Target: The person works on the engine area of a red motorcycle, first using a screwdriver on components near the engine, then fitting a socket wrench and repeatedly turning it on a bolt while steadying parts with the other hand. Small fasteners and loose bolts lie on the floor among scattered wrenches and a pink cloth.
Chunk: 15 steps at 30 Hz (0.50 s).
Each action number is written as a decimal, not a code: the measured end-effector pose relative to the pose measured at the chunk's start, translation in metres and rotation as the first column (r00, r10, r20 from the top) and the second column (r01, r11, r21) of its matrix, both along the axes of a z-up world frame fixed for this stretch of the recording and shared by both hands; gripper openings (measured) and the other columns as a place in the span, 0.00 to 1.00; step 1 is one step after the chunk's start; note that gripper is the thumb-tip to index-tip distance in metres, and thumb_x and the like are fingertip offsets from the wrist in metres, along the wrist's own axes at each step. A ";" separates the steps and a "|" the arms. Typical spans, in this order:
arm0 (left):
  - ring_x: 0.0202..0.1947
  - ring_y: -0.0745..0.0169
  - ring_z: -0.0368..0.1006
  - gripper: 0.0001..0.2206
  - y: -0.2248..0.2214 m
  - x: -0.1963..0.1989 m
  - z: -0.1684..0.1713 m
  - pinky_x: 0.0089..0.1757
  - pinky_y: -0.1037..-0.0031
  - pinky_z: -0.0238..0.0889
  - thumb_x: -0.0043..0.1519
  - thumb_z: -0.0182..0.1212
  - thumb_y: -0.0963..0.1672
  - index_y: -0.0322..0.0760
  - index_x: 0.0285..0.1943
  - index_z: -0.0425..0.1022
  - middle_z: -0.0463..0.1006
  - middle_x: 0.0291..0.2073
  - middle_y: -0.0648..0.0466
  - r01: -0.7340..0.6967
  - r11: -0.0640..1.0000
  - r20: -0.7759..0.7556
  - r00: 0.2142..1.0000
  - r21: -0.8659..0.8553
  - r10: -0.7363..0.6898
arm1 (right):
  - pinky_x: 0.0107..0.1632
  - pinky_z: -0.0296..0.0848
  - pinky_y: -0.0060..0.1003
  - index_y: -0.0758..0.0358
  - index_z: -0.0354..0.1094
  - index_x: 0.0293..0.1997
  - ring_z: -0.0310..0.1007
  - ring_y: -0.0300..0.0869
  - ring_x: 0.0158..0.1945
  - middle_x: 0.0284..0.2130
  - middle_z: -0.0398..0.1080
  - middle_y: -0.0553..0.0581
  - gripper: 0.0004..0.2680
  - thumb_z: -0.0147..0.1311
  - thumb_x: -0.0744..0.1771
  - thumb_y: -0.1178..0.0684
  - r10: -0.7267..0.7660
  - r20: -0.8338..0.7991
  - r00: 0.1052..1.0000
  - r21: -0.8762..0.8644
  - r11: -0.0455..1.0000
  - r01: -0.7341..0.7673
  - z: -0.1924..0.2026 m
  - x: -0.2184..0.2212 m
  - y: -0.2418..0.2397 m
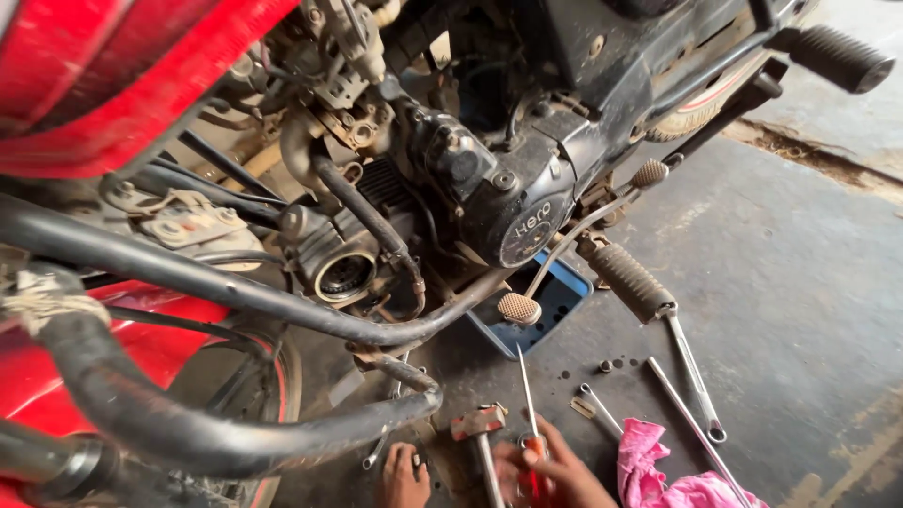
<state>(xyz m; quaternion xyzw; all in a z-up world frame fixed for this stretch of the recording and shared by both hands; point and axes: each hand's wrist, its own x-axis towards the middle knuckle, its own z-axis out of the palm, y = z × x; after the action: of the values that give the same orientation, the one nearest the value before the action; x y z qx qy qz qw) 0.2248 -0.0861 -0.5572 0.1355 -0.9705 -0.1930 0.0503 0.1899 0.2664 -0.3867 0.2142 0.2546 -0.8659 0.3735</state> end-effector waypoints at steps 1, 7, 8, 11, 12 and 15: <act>0.47 0.40 0.74 0.15 0.009 0.000 0.034 0.45 0.55 0.69 0.48 0.67 0.41 0.38 0.43 0.74 0.74 0.45 0.46 -0.003 1.000 -0.007 1.000 0.001 0.003 | 0.48 0.76 0.49 0.45 0.53 0.70 0.80 0.48 0.46 0.48 0.75 0.64 0.28 0.56 0.61 0.57 0.003 -0.007 1.000 0.001 1.000 -0.003 -0.007 0.009 -0.004; 0.33 0.49 0.80 0.08 0.034 -0.001 0.240 0.34 0.60 0.73 0.55 0.69 0.44 0.43 0.42 0.78 0.80 0.37 0.51 -0.172 0.985 -0.335 0.927 0.028 0.171 | 0.51 0.73 0.32 0.60 0.63 0.68 0.79 0.38 0.43 0.39 0.81 0.56 0.20 0.59 0.66 0.56 0.118 -0.637 0.762 0.396 0.898 0.193 0.010 0.021 0.018; 0.35 0.49 0.80 0.07 0.034 0.003 0.280 0.39 0.62 0.73 0.56 0.68 0.43 0.41 0.41 0.76 0.80 0.38 0.49 -0.090 0.994 -0.555 0.831 -0.060 0.042 | 0.40 0.67 0.32 0.58 0.64 0.69 0.71 0.36 0.33 0.34 0.78 0.55 0.21 0.58 0.67 0.56 0.094 -0.632 0.769 0.416 0.879 0.234 0.019 0.017 0.032; 0.39 0.49 0.80 0.07 0.012 0.026 0.391 0.44 0.63 0.73 0.59 0.66 0.42 0.38 0.42 0.74 0.80 0.39 0.47 0.006 0.964 -0.740 0.640 -0.267 -0.210 | 0.26 0.61 0.31 0.53 0.67 0.70 0.62 0.34 0.22 0.28 0.77 0.54 0.22 0.57 0.66 0.53 0.153 -0.643 0.750 0.485 0.839 0.245 0.125 -0.014 0.070; 0.40 0.49 0.79 0.07 0.016 0.035 0.416 0.45 0.63 0.73 0.59 0.65 0.42 0.36 0.43 0.74 0.80 0.40 0.46 0.045 0.933 -0.733 0.605 -0.357 -0.310 | 0.24 0.61 0.31 0.51 0.69 0.69 0.61 0.33 0.21 0.26 0.80 0.54 0.22 0.57 0.64 0.50 0.239 -0.644 0.727 0.546 0.809 0.218 0.172 -0.026 0.083; 0.42 0.47 0.79 0.09 0.062 0.037 0.557 0.48 0.60 0.74 0.61 0.64 0.40 0.31 0.47 0.72 0.80 0.42 0.44 0.153 0.780 -0.637 0.493 -0.607 -0.592 | 0.23 0.58 0.31 0.47 0.68 0.70 0.56 0.33 0.20 0.28 0.80 0.53 0.23 0.57 0.64 0.48 0.301 -0.688 0.660 0.563 0.796 0.224 0.248 -0.062 0.079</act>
<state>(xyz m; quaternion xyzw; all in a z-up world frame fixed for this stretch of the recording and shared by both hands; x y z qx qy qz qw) 0.2614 -0.0236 -0.0007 -0.2050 -0.8593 0.0045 0.4687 0.1275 0.3451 -0.1383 -0.0606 0.6521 -0.7374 0.1653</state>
